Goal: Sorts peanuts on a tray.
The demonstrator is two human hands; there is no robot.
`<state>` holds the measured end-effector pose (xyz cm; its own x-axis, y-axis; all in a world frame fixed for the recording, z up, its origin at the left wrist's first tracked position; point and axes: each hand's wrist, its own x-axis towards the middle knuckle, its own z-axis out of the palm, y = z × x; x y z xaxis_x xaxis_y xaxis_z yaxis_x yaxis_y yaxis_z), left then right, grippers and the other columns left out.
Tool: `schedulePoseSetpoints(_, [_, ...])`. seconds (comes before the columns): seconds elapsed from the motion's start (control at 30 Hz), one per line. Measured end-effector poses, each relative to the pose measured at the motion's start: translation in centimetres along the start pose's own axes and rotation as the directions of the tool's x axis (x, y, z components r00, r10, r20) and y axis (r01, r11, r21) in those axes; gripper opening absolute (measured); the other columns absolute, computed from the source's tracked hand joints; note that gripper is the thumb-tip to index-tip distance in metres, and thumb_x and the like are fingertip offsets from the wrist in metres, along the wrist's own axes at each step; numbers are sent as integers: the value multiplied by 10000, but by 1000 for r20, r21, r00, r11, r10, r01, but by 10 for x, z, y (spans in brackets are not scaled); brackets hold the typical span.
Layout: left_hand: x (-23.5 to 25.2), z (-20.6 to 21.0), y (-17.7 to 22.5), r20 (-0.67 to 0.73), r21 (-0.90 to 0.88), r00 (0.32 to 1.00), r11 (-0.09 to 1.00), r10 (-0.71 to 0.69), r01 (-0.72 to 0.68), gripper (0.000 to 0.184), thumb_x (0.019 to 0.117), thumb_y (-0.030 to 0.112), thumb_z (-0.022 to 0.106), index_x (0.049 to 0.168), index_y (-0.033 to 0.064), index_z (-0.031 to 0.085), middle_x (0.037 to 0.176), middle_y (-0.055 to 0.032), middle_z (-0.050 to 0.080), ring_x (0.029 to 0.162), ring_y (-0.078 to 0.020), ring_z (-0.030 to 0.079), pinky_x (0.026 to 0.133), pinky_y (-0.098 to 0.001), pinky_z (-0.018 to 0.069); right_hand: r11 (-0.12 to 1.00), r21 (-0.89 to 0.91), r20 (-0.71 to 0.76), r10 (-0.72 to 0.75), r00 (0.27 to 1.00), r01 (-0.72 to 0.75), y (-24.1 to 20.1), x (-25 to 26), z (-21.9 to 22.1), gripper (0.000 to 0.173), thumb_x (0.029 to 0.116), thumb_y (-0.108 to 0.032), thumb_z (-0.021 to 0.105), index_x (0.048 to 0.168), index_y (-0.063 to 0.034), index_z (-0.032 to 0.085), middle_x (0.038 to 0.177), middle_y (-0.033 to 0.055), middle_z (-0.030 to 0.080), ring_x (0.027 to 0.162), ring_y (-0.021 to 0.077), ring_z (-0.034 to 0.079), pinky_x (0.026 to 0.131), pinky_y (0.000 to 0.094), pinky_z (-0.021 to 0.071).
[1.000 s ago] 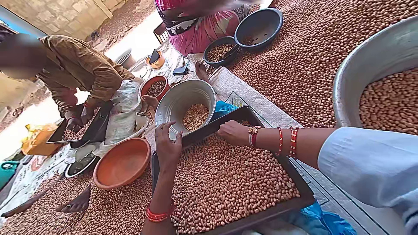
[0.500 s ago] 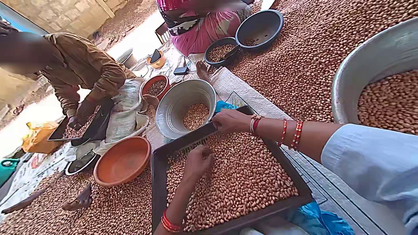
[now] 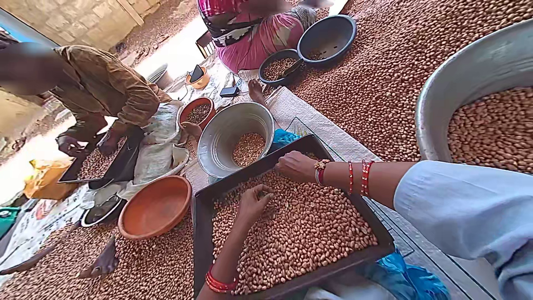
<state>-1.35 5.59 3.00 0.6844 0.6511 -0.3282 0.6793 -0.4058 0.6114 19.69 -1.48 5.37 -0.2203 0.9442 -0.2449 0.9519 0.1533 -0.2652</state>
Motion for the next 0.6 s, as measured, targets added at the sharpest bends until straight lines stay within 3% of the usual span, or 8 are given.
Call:
schedulePoseSetpoints(0.1, [-13,12,15,85,73,996,997,26,-32,196,959,257,712,1088,116,759,757,2,642,629,-94,546,659,-314,488,998,45,52,51,997,-53,3,3,-4,136,978,-33,591,1039,83,629,984,266,651,970,457,656,773,599,499])
schedulePoseSetpoints(0.17, [-16,20,21,122,125,992,990,42,-57,232,959,270,713,1107,97,758,805,-51,682,688,-150,603,721,-360,520,986,146,56,70,996,-78,6,8,-11,190,982,-127,631,1051,48,653,989,239,659,985,426,655,790,597,500])
schedulePoseSetpoints(0.27, [-11,18,11,71,-107,994,992,78,-71,166,936,175,710,1036,44,731,766,1,645,651,-63,566,668,-274,493,903,427,-65,82,994,-47,12,10,-26,224,990,-195,652,1046,21,673,930,165,648,885,297,613,774,502,469])
schedulePoseSetpoints(0.33, [-7,9,4,-46,-289,995,953,85,-95,136,936,97,602,1026,4,645,821,15,602,663,-27,550,643,-226,486,828,559,-128,136,982,-42,12,8,-36,196,999,-172,600,1065,-1,667,896,131,624,831,237,584,741,448,446])
schedulePoseSetpoints(0.37, [-5,5,1,-93,-288,992,951,88,-111,165,923,87,564,1043,0,637,852,6,602,672,-31,546,642,-231,480,817,575,-132,152,980,-50,11,7,-40,189,1012,-168,577,1074,-11,663,878,123,614,810,228,579,725,440,446])
schedulePoseSetpoints(0.43, [-5,4,1,-108,-163,989,979,102,-119,186,927,107,597,1067,29,691,828,0,624,670,-46,541,652,-254,471,867,498,-123,90,988,-17,10,7,-42,154,1005,-137,563,1025,-12,651,844,110,592,789,222,567,704,430,434])
schedulePoseSetpoints(0.5, [-7,12,7,-88,35,985,989,147,-144,200,949,140,630,1093,60,742,748,-25,621,625,-97,524,636,-298,461,949,307,-62,-62,996,78,9,7,-41,158,996,-122,608,1007,19,679,878,153,642,844,285,613,741,487,462])
schedulePoseSetpoints(0.6, [-10,24,21,-22,271,986,950,165,-153,255,1004,166,614,1200,59,737,1053,-160,741,941,-300,708,902,-475,548,988,35,82,-154,985,151,-4,-2,-37,197,1008,-151,617,1065,17,703,940,201,681,928,389,669,763,574,509])
